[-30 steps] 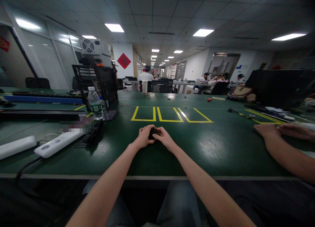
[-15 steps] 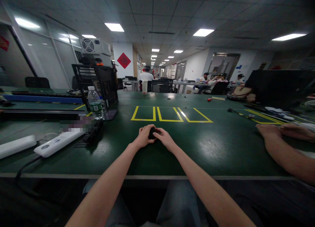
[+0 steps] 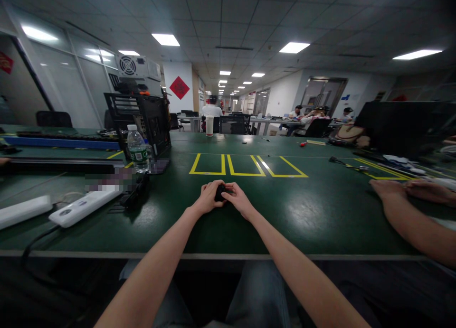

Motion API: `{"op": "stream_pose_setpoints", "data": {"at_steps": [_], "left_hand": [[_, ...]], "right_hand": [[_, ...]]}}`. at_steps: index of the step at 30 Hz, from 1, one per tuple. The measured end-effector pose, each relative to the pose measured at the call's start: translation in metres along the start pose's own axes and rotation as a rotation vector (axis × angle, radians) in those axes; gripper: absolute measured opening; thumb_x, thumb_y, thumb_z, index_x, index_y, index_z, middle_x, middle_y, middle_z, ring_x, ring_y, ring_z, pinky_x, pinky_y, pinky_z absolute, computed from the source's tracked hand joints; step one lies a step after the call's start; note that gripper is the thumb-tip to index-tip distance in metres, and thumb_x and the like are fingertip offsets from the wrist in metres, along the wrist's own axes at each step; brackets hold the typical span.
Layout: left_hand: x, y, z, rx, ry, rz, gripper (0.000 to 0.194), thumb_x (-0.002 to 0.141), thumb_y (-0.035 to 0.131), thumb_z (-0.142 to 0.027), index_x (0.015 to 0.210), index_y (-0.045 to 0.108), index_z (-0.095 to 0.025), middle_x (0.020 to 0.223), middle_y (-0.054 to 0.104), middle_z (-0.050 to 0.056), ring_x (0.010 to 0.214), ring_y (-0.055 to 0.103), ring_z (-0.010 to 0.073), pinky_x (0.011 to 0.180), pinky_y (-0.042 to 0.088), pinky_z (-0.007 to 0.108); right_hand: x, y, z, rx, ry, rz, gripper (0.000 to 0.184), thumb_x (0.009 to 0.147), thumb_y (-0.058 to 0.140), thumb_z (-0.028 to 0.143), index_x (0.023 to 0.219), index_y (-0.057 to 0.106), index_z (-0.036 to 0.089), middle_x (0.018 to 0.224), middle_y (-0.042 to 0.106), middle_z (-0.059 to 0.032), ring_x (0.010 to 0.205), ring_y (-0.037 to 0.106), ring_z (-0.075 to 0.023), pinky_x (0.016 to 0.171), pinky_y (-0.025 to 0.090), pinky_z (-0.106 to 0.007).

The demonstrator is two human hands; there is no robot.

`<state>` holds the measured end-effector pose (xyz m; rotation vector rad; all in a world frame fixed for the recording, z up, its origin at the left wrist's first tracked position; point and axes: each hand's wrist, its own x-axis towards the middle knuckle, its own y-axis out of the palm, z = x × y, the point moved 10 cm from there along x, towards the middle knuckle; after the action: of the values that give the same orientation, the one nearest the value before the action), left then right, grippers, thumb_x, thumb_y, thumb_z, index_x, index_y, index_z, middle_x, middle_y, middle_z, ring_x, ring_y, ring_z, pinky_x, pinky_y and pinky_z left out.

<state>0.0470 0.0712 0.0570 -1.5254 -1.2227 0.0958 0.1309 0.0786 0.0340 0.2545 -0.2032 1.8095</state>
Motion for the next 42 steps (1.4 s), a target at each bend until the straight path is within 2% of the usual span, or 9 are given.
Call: {"op": "stream_pose_setpoints", "data": {"at_steps": [4, 10, 17, 24, 31, 36, 42], "left_hand": [[0.0000, 0.0005, 0.0012, -0.001, -0.008, 0.002, 0.057, 0.064, 0.062, -0.023, 0.113, 0.034, -0.026, 0.107, 0.049, 0.002, 0.102, 0.045, 0.0231, 0.089, 0.026, 0.038], [-0.0002, -0.0003, -0.0002, -0.005, -0.010, 0.016, 0.057, 0.063, 0.062, -0.021, 0.112, 0.035, -0.027, 0.107, 0.049, 0.002, 0.103, 0.045, 0.0235, 0.089, 0.027, 0.038], [0.0000, 0.0001, 0.0001, 0.002, -0.008, 0.002, 0.056, 0.064, 0.064, -0.025, 0.112, 0.035, -0.027, 0.108, 0.049, 0.002, 0.103, 0.045, 0.0229, 0.089, 0.027, 0.038], [-0.0001, 0.0014, 0.0017, -0.002, 0.000, 0.003, 0.057, 0.064, 0.064, -0.024, 0.112, 0.034, -0.026, 0.108, 0.049, 0.002, 0.103, 0.045, 0.0229, 0.089, 0.026, 0.038], [-0.0007, -0.0012, -0.0015, -0.008, -0.004, 0.017, 0.057, 0.063, 0.063, -0.020, 0.112, 0.035, -0.026, 0.106, 0.050, 0.002, 0.103, 0.045, 0.0235, 0.089, 0.027, 0.038], [-0.0005, -0.0019, -0.0027, -0.009, -0.011, 0.020, 0.054, 0.065, 0.062, -0.024, 0.112, 0.035, -0.027, 0.108, 0.049, 0.002, 0.104, 0.045, 0.0238, 0.090, 0.026, 0.039], [0.0008, 0.0004, -0.0004, 0.000, -0.018, 0.017, 0.054, 0.065, 0.062, -0.024, 0.111, 0.035, -0.026, 0.110, 0.049, 0.002, 0.103, 0.045, 0.0235, 0.088, 0.027, 0.038]], "right_hand": [[-0.0001, 0.0011, -0.0016, 0.002, 0.019, 0.010, 0.033, 0.068, 0.062, 0.022, 0.099, 0.052, 0.020, 0.102, 0.056, -0.0044, 0.098, 0.052, -0.0181, 0.088, 0.041, -0.037], [-0.0007, 0.0042, 0.0004, 0.024, -0.002, 0.051, 0.032, 0.066, 0.063, 0.020, 0.095, 0.052, 0.021, 0.101, 0.057, -0.0022, 0.097, 0.054, -0.0169, 0.086, 0.042, -0.034], [0.0026, 0.0014, -0.0028, 0.011, -0.010, 0.011, 0.022, 0.070, 0.059, 0.028, 0.090, 0.052, 0.021, 0.090, 0.059, -0.0011, 0.094, 0.054, -0.0162, 0.085, 0.042, -0.035], [0.0041, 0.0007, -0.0071, 0.000, 0.000, 0.017, 0.034, 0.068, 0.061, 0.024, 0.101, 0.052, 0.019, 0.104, 0.057, -0.0049, 0.101, 0.052, -0.0175, 0.092, 0.037, -0.037], [-0.0013, 0.0066, 0.0009, -0.003, -0.010, 0.065, 0.031, 0.067, 0.062, 0.020, 0.096, 0.050, 0.022, 0.099, 0.056, -0.0012, 0.097, 0.054, -0.0159, 0.086, 0.042, -0.033], [-0.0011, 0.0019, -0.0017, -0.046, -0.002, 0.016, 0.023, 0.072, 0.057, 0.030, 0.092, 0.050, 0.023, 0.091, 0.055, -0.0006, 0.089, 0.054, -0.0165, 0.077, 0.045, -0.034], [0.0012, 0.0006, 0.0000, -0.032, -0.034, -0.019, 0.025, 0.069, 0.059, 0.024, 0.092, 0.050, 0.022, 0.095, 0.054, -0.0011, 0.092, 0.053, -0.0153, 0.085, 0.042, -0.033]]}}
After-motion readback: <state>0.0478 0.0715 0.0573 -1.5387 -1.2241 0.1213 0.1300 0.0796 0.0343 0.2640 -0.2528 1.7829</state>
